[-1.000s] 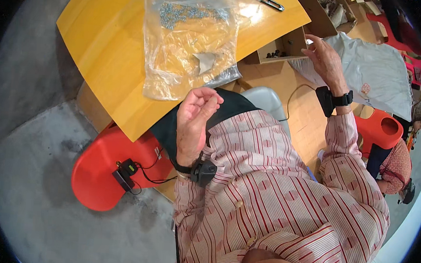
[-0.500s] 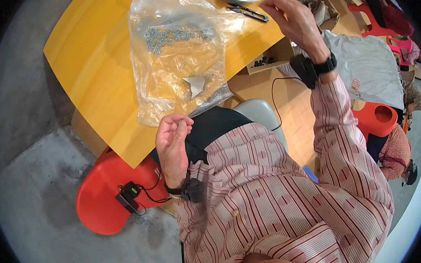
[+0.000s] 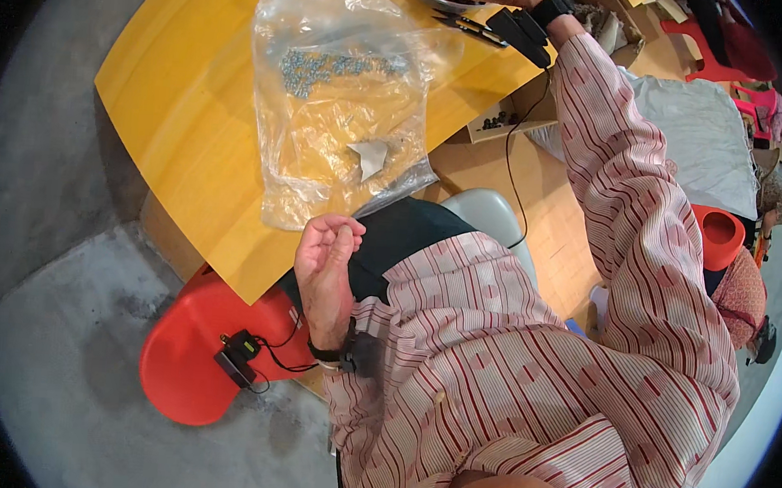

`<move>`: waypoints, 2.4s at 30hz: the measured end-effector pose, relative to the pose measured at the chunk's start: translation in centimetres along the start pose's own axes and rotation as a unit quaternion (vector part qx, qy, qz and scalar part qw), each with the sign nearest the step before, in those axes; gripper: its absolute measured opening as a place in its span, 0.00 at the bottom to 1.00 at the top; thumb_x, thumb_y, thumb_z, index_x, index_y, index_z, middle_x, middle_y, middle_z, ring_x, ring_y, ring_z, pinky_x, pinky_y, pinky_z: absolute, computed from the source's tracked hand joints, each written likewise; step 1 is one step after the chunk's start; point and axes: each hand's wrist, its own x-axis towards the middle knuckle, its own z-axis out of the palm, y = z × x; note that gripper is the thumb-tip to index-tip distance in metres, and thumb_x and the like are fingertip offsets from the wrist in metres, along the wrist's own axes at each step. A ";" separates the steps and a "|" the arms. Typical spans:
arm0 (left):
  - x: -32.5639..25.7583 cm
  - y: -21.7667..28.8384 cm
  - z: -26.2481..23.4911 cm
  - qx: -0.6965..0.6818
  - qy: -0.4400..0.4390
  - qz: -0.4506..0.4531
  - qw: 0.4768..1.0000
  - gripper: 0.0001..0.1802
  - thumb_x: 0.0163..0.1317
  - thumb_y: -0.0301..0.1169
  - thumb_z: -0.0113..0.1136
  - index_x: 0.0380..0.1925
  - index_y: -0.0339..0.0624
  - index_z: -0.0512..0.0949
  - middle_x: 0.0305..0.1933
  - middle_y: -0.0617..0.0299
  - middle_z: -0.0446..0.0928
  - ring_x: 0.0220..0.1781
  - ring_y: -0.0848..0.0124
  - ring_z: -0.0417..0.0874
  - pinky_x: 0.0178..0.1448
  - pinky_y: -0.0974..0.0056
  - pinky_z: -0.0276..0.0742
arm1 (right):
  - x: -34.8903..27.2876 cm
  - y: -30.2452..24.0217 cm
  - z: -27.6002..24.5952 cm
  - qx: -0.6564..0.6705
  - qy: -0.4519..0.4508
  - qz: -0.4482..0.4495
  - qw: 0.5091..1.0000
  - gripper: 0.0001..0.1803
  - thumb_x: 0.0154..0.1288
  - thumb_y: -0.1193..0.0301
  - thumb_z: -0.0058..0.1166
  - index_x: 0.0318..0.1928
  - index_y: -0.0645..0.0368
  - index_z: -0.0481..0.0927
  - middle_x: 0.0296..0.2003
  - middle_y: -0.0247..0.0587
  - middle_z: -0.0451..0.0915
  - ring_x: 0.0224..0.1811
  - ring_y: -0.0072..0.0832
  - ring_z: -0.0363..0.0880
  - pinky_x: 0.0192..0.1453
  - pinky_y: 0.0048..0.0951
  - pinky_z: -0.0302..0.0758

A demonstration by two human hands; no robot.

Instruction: Manually assembling small black plastic parts by fitting rubber seals onto them at a workstation.

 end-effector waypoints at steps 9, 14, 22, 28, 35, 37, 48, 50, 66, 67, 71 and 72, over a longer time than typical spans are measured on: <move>0.7 -0.2 -0.1 -0.012 0.000 0.008 1.000 0.07 0.63 0.25 0.53 0.40 0.35 0.72 0.37 0.60 0.76 0.39 0.76 0.73 0.47 0.72 0.67 | -0.1 0.0 0.3 -0.063 0.035 0.025 0.997 0.12 0.57 0.66 0.59 0.40 0.58 0.79 0.29 0.39 0.80 0.31 0.30 0.78 0.36 0.29 0.73; 0.4 0.0 -0.4 -0.038 -0.009 0.014 0.999 0.08 0.63 0.26 0.54 0.40 0.35 0.71 0.37 0.60 0.76 0.40 0.76 0.74 0.48 0.72 0.67 | -1.9 -3.6 0.4 0.044 0.206 0.074 0.975 0.08 0.59 0.73 0.56 0.39 0.62 0.77 0.29 0.38 0.78 0.30 0.26 0.76 0.35 0.26 0.73; 1.1 1.0 0.9 -0.096 -0.004 0.081 0.992 0.10 0.64 0.26 0.55 0.43 0.34 0.71 0.38 0.59 0.77 0.41 0.74 0.75 0.48 0.70 0.68 | -5.8 -18.4 9.1 0.356 0.014 -0.064 0.932 0.11 0.59 0.74 0.58 0.43 0.60 0.77 0.39 0.30 0.75 0.40 0.19 0.69 0.47 0.21 0.66; 0.6 1.4 1.1 -0.171 0.008 0.150 0.974 0.11 0.63 0.24 0.55 0.45 0.35 0.71 0.41 0.60 0.77 0.41 0.74 0.76 0.49 0.69 0.70 | -6.0 -19.8 12.6 0.467 -0.004 -0.056 0.882 0.13 0.60 0.70 0.60 0.43 0.60 0.75 0.40 0.31 0.71 0.40 0.20 0.70 0.47 0.22 0.68; 0.1 1.1 0.7 -0.161 -0.012 0.159 0.974 0.11 0.63 0.24 0.55 0.46 0.36 0.71 0.42 0.59 0.76 0.44 0.73 0.77 0.51 0.67 0.71 | -6.1 -20.3 13.0 0.413 0.020 -0.109 0.904 0.14 0.58 0.68 0.61 0.42 0.59 0.77 0.39 0.30 0.73 0.39 0.20 0.70 0.42 0.21 0.67; 0.2 1.0 0.6 -0.151 -0.027 0.164 0.975 0.13 0.63 0.25 0.55 0.47 0.36 0.70 0.43 0.58 0.76 0.46 0.70 0.77 0.53 0.63 0.71 | -6.2 -20.2 13.1 0.416 0.025 -0.108 0.903 0.14 0.58 0.68 0.61 0.42 0.59 0.77 0.39 0.30 0.73 0.38 0.20 0.69 0.41 0.21 0.66; 0.5 0.4 0.6 -0.135 -0.054 0.185 0.972 0.16 0.60 0.20 0.56 0.49 0.37 0.69 0.46 0.58 0.74 0.49 0.70 0.76 0.55 0.64 0.72 | -6.7 -20.7 14.5 0.508 0.056 -0.065 0.857 0.11 0.57 0.74 0.60 0.41 0.60 0.78 0.30 0.27 0.72 0.33 0.16 0.70 0.40 0.20 0.69; 0.6 0.2 0.6 -0.133 -0.057 0.187 0.972 0.17 0.60 0.19 0.57 0.49 0.37 0.68 0.46 0.58 0.74 0.49 0.71 0.76 0.56 0.64 0.71 | -6.9 -20.9 14.8 0.542 0.050 -0.040 0.838 0.10 0.58 0.76 0.59 0.42 0.60 0.78 0.30 0.25 0.70 0.34 0.13 0.69 0.40 0.16 0.69; 0.2 1.0 1.3 -0.125 -0.036 0.186 0.974 0.17 0.55 0.15 0.59 0.46 0.35 0.71 0.41 0.61 0.74 0.43 0.75 0.74 0.51 0.71 0.70 | -7.6 -21.1 15.9 0.681 -0.015 0.003 0.732 0.15 0.61 0.71 0.59 0.48 0.58 0.74 0.39 0.25 0.72 0.41 0.13 0.69 0.50 0.18 0.68; 0.2 0.9 1.3 -0.126 -0.037 0.185 0.974 0.17 0.55 0.15 0.59 0.46 0.35 0.71 0.41 0.61 0.74 0.43 0.75 0.74 0.51 0.71 0.70 | -7.6 -21.2 15.9 0.678 -0.009 0.002 0.735 0.15 0.61 0.71 0.59 0.48 0.58 0.74 0.39 0.25 0.72 0.41 0.13 0.69 0.50 0.18 0.68; 0.3 0.5 1.0 -0.114 -0.041 0.205 0.971 0.17 0.56 0.16 0.59 0.46 0.34 0.71 0.42 0.60 0.75 0.44 0.74 0.75 0.53 0.70 0.71 | -7.7 -21.1 16.0 0.670 -0.003 -0.001 0.742 0.15 0.62 0.71 0.58 0.48 0.58 0.73 0.40 0.25 0.72 0.41 0.13 0.69 0.50 0.19 0.69; 0.3 0.4 0.8 -0.107 -0.044 0.208 0.971 0.17 0.56 0.16 0.59 0.47 0.34 0.71 0.42 0.60 0.75 0.45 0.74 0.75 0.53 0.70 0.71 | -7.6 -21.2 16.1 0.671 -0.004 -0.001 0.741 0.15 0.62 0.71 0.58 0.48 0.58 0.73 0.40 0.25 0.72 0.41 0.13 0.69 0.50 0.19 0.69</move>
